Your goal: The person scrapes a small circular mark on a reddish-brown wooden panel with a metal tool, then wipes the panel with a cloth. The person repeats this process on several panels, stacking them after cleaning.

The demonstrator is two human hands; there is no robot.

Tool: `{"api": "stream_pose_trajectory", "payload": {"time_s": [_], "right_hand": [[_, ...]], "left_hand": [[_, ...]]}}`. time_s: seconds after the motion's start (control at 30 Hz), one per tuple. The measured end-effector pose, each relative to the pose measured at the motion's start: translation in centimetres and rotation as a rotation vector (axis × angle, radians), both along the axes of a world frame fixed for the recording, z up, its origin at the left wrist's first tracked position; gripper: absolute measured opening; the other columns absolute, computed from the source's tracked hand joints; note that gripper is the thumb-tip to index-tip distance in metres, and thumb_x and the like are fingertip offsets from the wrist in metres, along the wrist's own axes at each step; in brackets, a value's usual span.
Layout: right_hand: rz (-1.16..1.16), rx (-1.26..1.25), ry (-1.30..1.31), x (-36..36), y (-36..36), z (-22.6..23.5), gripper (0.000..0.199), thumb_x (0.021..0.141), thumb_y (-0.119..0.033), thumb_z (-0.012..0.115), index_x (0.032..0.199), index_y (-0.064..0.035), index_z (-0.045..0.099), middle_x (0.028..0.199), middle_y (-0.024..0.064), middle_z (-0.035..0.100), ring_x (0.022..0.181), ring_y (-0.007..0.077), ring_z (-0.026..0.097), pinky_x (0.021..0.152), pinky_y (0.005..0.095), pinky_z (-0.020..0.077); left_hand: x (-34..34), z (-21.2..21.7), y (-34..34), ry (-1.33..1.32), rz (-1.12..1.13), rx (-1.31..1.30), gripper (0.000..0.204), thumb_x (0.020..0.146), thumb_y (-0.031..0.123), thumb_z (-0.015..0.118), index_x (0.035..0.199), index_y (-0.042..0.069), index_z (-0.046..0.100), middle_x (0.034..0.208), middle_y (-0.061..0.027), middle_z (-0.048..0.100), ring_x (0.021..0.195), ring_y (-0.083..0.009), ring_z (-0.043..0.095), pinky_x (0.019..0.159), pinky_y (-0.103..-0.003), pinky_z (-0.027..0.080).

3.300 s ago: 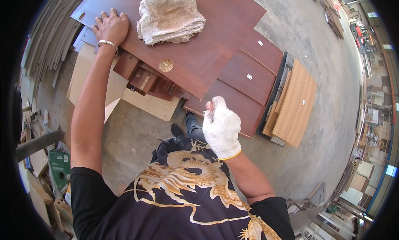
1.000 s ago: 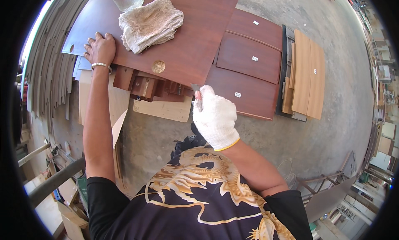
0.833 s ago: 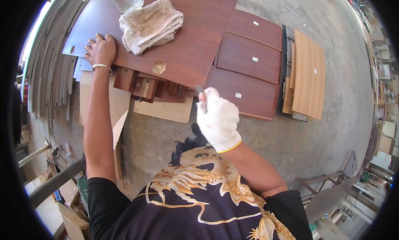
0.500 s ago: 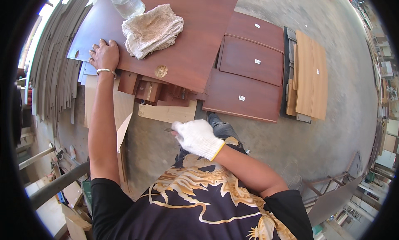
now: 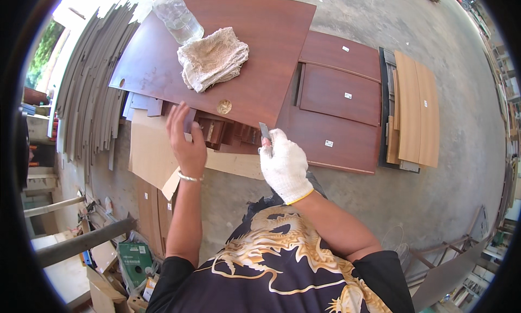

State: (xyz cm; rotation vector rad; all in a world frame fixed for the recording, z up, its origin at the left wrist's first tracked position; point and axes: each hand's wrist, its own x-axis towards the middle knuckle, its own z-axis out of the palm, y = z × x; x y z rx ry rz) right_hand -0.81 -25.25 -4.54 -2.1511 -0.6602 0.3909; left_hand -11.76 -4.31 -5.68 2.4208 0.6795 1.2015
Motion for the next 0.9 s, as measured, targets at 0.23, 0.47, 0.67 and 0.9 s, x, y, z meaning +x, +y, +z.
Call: {"api": "stream_pose_trajectory", "payload": {"time_s": [0.23,0.47,0.67,0.9], "right_hand": [[0.332,0.015,-0.028,-3.3,2.0,-1.2,0.021,0.102,-0.029,0.062,0.112,-0.0112,0.067,0.076,0.0220,0.072,0.072,0.0437,0.072,0.065,0.0562,0.0565],[0.287,-0.189,0.321,-0.5,-5.6,-4.4,0.026,0.098,-0.011,0.060,0.120,-0.0036,0.070,0.100,0.0165,0.077,0.084,0.0303,0.076,0.079,0.0413,0.0583],[-0.037,0.045,0.592,2.9,-8.8,-8.0,0.029,0.104,-0.010,0.059,0.127,0.0063,0.067,0.101,0.0161,0.077,0.083,0.0192,0.074,0.075,0.0336,0.0575],[-0.198,0.444,0.653,11.3,-7.1,-4.4,0.013,0.108,-0.011,0.060,0.114,0.0007,0.063,0.076,0.0068,0.066,0.062,0.0151,0.064,0.054,0.0306,0.0510]], "left_hand": [[-3.8,-2.6,-6.5,-0.206,0.065,-0.666,0.022,0.099,-0.004,0.065,0.119,0.000,0.073,0.117,-0.0099,0.074,0.110,-0.0180,0.067,0.097,-0.032,0.052],[1.7,-2.3,-9.6,-0.037,-0.207,-0.977,0.031,0.102,0.021,0.077,0.116,-0.005,0.072,0.092,-0.0075,0.076,0.081,-0.0101,0.067,0.074,-0.027,0.056],[5.8,-0.5,-9.8,0.011,-0.203,-1.386,0.032,0.106,0.030,0.072,0.094,0.000,0.071,0.071,-0.0013,0.066,0.058,-0.0074,0.054,0.054,-0.025,0.043],[0.9,-3.9,-8.7,-0.159,-0.133,-1.419,0.029,0.107,0.020,0.063,0.117,-0.005,0.074,0.071,-0.0021,0.066,0.063,-0.0110,0.060,0.063,-0.027,0.048]]}}
